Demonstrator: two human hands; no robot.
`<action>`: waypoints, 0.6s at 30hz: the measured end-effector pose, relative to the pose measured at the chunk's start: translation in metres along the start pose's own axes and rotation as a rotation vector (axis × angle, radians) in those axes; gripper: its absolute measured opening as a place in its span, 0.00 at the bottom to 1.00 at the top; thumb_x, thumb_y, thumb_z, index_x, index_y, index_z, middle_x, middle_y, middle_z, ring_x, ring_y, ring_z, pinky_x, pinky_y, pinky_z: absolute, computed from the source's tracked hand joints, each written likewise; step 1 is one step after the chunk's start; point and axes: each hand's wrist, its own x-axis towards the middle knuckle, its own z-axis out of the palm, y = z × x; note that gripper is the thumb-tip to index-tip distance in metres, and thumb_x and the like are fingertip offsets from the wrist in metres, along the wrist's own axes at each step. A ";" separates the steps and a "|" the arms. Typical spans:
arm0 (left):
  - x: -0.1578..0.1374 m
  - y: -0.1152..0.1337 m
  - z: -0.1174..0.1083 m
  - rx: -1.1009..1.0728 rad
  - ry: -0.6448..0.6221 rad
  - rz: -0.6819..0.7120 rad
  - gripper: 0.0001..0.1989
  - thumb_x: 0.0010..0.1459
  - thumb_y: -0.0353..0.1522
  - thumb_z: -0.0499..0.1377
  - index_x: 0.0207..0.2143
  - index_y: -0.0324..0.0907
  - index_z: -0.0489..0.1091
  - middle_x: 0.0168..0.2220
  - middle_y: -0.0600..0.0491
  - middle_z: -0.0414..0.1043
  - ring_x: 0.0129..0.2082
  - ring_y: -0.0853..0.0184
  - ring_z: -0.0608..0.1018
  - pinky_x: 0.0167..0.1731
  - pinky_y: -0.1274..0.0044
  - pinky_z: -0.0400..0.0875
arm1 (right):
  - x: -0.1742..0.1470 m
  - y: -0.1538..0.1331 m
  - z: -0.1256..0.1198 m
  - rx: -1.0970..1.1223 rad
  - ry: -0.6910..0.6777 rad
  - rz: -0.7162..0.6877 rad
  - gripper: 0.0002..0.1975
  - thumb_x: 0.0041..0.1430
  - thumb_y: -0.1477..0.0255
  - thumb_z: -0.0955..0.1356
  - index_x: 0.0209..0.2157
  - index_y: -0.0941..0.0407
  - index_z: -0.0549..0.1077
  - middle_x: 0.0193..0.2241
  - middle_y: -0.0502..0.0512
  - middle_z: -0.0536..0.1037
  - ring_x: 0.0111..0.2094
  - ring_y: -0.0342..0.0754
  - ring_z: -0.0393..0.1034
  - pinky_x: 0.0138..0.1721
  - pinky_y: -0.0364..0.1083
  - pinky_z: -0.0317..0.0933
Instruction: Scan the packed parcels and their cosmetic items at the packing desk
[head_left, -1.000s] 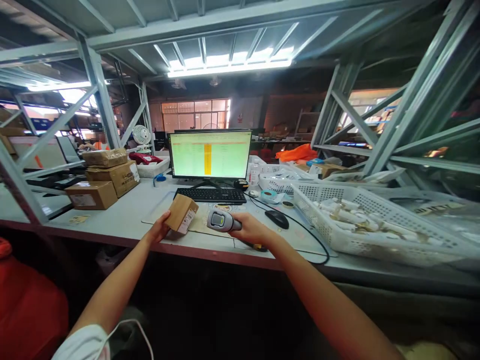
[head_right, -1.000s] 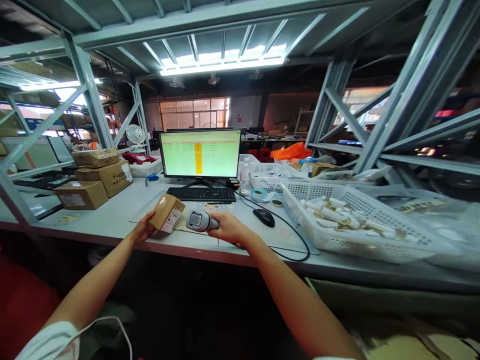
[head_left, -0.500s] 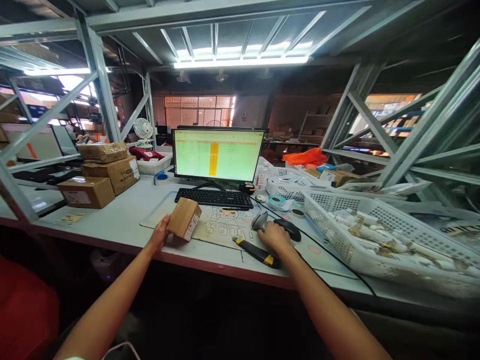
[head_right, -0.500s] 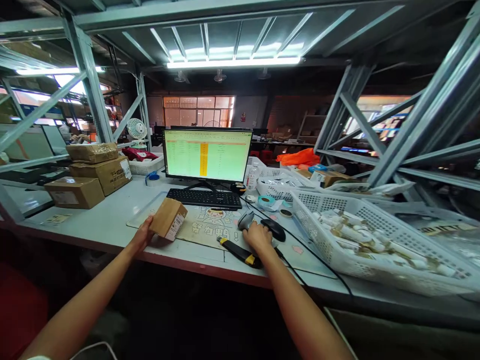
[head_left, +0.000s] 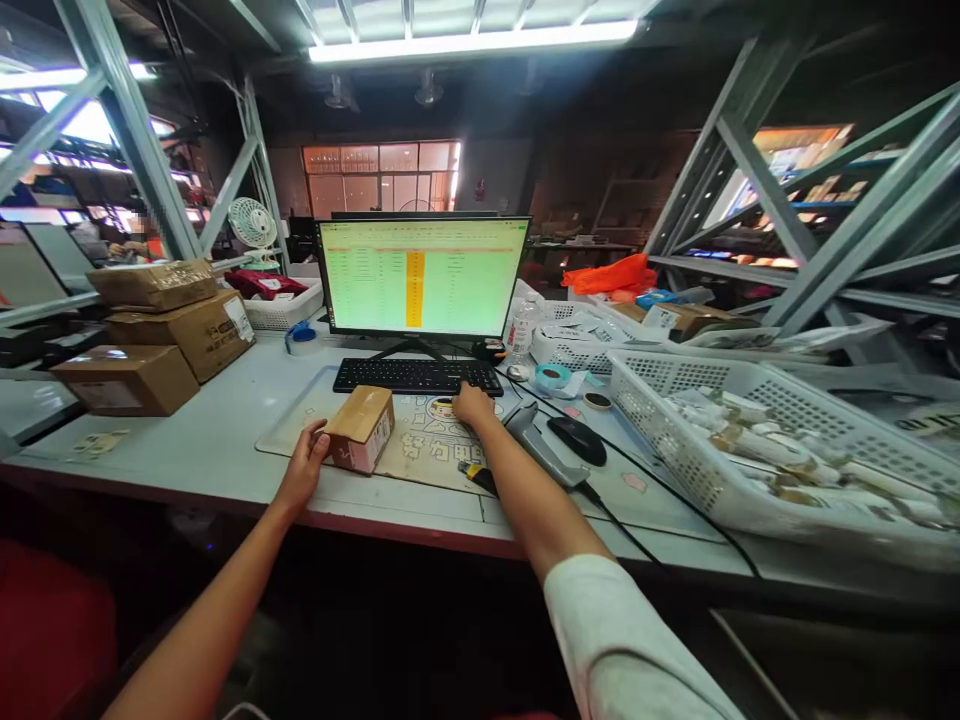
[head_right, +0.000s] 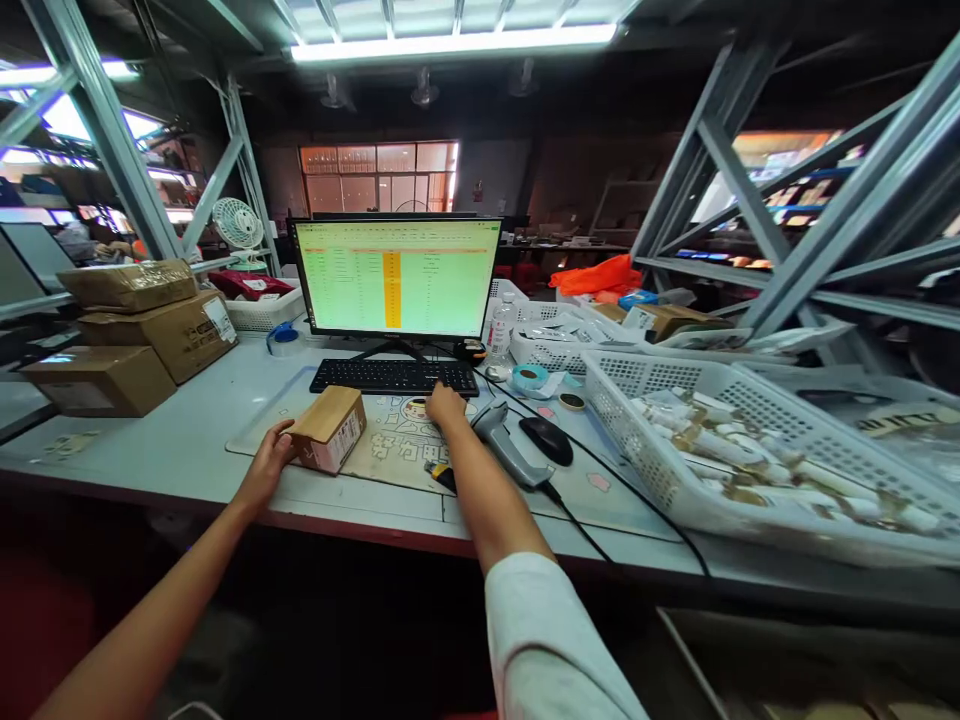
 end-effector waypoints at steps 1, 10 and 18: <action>-0.001 0.001 0.000 0.012 -0.002 0.001 0.40 0.61 0.57 0.57 0.64 0.40 0.59 0.64 0.39 0.64 0.64 0.51 0.70 0.62 0.61 0.67 | 0.004 -0.001 0.001 -0.004 -0.010 0.003 0.22 0.68 0.71 0.60 0.59 0.65 0.70 0.55 0.75 0.75 0.58 0.65 0.72 0.56 0.58 0.64; -0.012 0.009 0.013 0.235 -0.081 0.069 0.53 0.53 0.53 0.67 0.71 0.47 0.43 0.68 0.36 0.56 0.65 0.49 0.68 0.64 0.55 0.63 | 0.026 -0.012 -0.010 -0.034 -0.061 -0.018 0.25 0.72 0.66 0.56 0.58 0.63 0.73 0.57 0.74 0.74 0.59 0.63 0.71 0.58 0.58 0.63; -0.020 0.010 0.026 0.645 0.045 0.129 0.67 0.45 0.49 0.73 0.75 0.47 0.34 0.71 0.35 0.51 0.71 0.44 0.57 0.67 0.52 0.56 | 0.021 -0.009 -0.020 -0.097 -0.113 -0.003 0.25 0.69 0.68 0.59 0.58 0.67 0.74 0.56 0.78 0.74 0.59 0.63 0.71 0.55 0.55 0.65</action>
